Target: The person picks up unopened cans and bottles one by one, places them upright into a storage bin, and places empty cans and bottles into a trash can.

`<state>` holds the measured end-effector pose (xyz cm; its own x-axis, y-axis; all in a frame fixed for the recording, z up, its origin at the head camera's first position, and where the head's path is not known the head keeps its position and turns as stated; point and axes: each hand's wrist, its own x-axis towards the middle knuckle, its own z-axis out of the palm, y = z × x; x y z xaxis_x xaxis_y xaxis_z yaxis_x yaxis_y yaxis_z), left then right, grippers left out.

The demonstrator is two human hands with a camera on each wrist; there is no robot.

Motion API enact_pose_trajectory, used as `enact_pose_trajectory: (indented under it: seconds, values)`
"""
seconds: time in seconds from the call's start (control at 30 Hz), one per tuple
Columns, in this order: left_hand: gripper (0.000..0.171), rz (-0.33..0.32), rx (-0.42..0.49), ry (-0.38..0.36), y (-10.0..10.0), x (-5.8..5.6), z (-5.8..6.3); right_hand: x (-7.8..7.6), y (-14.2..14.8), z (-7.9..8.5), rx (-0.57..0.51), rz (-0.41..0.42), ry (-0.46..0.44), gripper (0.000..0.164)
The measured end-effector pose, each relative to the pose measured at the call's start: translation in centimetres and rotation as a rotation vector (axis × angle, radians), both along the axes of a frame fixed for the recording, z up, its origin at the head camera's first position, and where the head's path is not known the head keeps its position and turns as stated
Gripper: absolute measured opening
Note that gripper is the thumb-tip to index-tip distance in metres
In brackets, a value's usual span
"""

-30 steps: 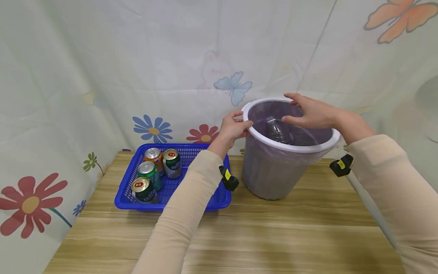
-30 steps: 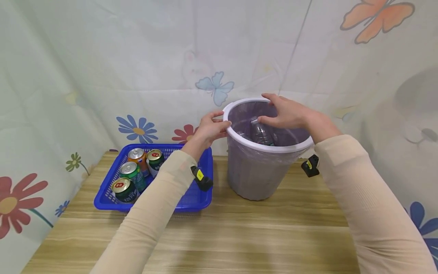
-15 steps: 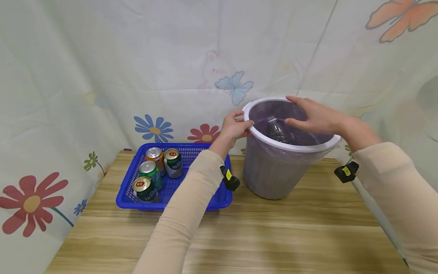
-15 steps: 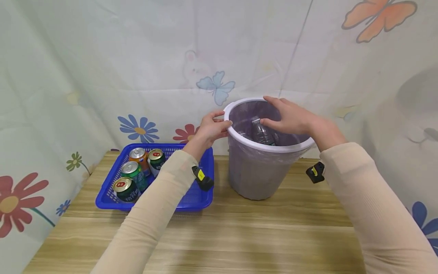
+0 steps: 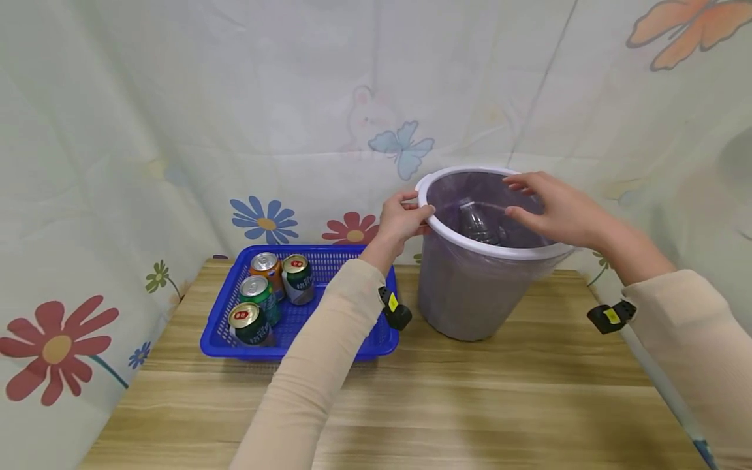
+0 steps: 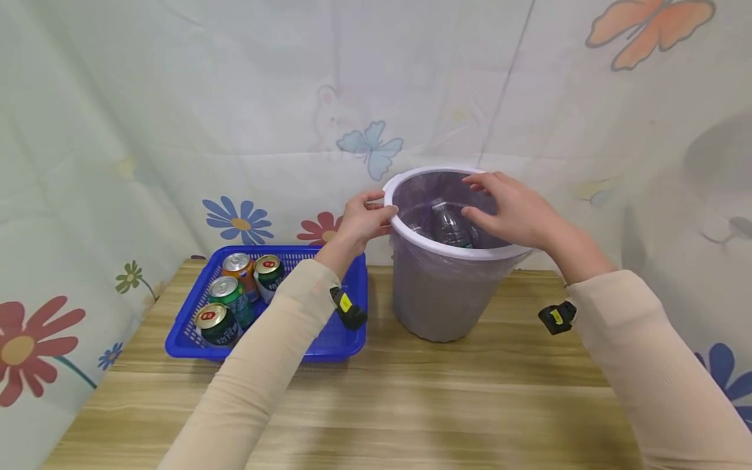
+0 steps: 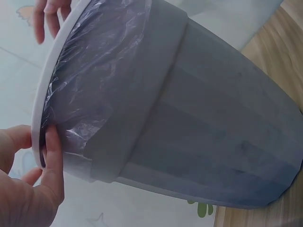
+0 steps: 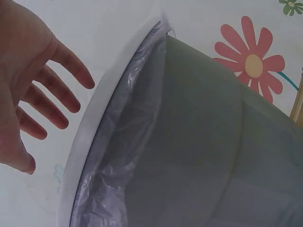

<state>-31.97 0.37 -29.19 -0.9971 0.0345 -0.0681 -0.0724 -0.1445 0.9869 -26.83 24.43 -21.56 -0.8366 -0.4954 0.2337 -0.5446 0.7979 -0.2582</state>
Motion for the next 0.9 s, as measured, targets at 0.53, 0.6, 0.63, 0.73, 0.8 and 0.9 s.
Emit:
enact_pose_trajectory:
  seconds: [0.53, 0.6, 0.63, 0.73, 0.8, 0.9]
  values:
    - [0.039, 0.103, -0.127, 0.11, -0.1, 0.5, 0.1, 2.9, 0.0, -3.1, -0.078, 0.036, 0.34, 0.033]
    - [0.039, 0.107, -0.171, 0.13, -0.2, 0.4, -0.1, 3.4, -0.1, -3.6, -0.085, 0.043, 0.391, 0.032]
    - [0.039, 0.11, -0.187, 0.139, -0.2, 0.4, -0.2, 3.7, -0.2, -3.8, -0.093, 0.049, 0.414, 0.032]
    - [0.04, 0.11, -0.233, 0.158, -0.1, 0.4, -0.5, 4.7, -0.1, -4.7, -0.111, 0.059, 0.445, 0.031]
    - [0.041, 0.116, -0.246, 0.164, 0.0, 0.5, -0.6, 5.2, 0.0, -5.2, -0.126, 0.062, 0.455, 0.031]
    - [0.042, 0.123, -0.254, 0.182, 0.1, 0.5, -0.7, 5.8, 0.3, -5.9, -0.143, 0.062, 0.485, 0.031]
